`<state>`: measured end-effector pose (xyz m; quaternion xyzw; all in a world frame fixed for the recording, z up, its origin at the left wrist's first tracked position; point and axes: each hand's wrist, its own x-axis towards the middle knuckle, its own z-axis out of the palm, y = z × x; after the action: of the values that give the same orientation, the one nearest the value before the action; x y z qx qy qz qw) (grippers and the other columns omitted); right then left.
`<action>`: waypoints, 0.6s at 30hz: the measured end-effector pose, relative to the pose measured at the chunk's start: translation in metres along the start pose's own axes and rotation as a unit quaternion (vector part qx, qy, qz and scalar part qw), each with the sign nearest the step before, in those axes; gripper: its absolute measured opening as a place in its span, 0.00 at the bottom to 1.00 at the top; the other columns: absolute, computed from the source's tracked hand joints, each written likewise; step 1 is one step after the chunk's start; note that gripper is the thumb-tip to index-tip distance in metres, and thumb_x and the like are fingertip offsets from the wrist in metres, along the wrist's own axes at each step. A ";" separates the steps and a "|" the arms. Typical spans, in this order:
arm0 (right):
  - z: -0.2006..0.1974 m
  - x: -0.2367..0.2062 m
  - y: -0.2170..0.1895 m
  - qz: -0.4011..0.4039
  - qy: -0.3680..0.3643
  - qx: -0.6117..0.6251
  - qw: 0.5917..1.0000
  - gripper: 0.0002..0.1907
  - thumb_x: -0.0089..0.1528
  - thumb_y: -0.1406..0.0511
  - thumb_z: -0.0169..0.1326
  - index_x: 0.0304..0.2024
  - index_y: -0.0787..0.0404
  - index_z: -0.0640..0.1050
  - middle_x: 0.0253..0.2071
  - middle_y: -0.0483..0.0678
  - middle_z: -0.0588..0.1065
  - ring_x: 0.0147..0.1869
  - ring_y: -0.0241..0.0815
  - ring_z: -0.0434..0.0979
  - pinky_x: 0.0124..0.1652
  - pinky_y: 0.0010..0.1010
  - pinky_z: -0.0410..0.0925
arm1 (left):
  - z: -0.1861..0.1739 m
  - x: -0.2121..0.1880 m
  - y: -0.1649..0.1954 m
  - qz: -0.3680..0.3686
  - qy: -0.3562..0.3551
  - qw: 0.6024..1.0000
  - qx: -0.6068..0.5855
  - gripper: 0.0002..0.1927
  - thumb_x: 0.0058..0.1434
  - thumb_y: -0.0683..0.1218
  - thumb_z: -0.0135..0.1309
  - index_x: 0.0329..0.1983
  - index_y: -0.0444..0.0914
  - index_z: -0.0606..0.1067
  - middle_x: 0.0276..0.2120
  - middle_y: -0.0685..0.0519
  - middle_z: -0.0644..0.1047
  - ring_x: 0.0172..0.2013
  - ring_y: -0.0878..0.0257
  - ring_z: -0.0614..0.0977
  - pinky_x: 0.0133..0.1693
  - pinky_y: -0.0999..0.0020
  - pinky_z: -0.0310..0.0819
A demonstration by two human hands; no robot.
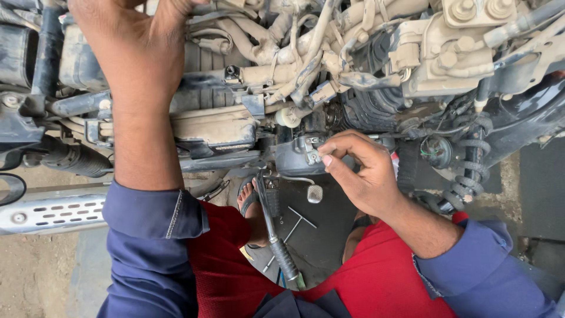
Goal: The person uses a T-handle wrench to loosen and tighten bolts on the motorcycle engine area. They adjust their position, reach under the engine, and manipulate various components while working on the exposed engine.
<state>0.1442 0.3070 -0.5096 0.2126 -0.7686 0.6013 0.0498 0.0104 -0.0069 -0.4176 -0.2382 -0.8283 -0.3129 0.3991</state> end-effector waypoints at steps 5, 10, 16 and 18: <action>0.008 0.001 -0.003 0.016 -0.012 -0.004 1.000 0.06 0.65 0.73 0.57 0.45 0.66 0.78 0.42 0.47 0.76 0.40 0.31 0.76 0.41 0.23 0.69 | -0.004 -0.011 -0.015 -0.042 -0.014 0.995 -0.093 0.19 0.76 0.54 0.59 0.53 0.33 0.73 0.44 0.48 0.81 0.45 0.55 0.85 0.46 0.60 0.77; 0.014 -0.002 0.001 0.013 -0.026 0.010 1.000 0.06 0.66 0.74 0.56 0.46 0.66 0.78 0.44 0.48 0.76 0.42 0.32 0.76 0.42 0.23 0.70 | -0.005 -0.010 0.013 0.039 0.041 0.997 0.049 0.25 0.76 0.56 0.65 0.60 0.34 0.69 0.52 0.44 0.74 0.52 0.49 0.76 0.52 0.55 0.71; 0.015 -0.005 0.010 0.031 -0.015 0.076 0.997 0.05 0.67 0.74 0.55 0.46 0.67 0.77 0.45 0.47 0.76 0.42 0.30 0.77 0.42 0.23 0.72 | -0.007 0.004 0.024 -0.133 0.024 0.991 0.016 0.20 0.73 0.55 0.65 0.40 0.33 0.78 0.25 0.47 0.76 0.25 0.53 0.75 0.31 0.58 0.65; 0.013 -0.006 0.011 0.033 -0.010 0.061 0.998 0.05 0.67 0.75 0.55 0.46 0.67 0.77 0.45 0.47 0.77 0.42 0.30 0.76 0.42 0.23 0.71 | -0.008 0.006 0.022 -0.095 0.062 0.994 -0.012 0.19 0.71 0.54 0.64 0.38 0.33 0.78 0.23 0.49 0.77 0.20 0.58 0.75 0.25 0.63 0.63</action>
<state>0.1476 0.2986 -0.5253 0.1956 -0.7374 0.6464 0.0091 0.0251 0.0033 -0.4021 -0.1438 -0.8168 -0.3736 0.4155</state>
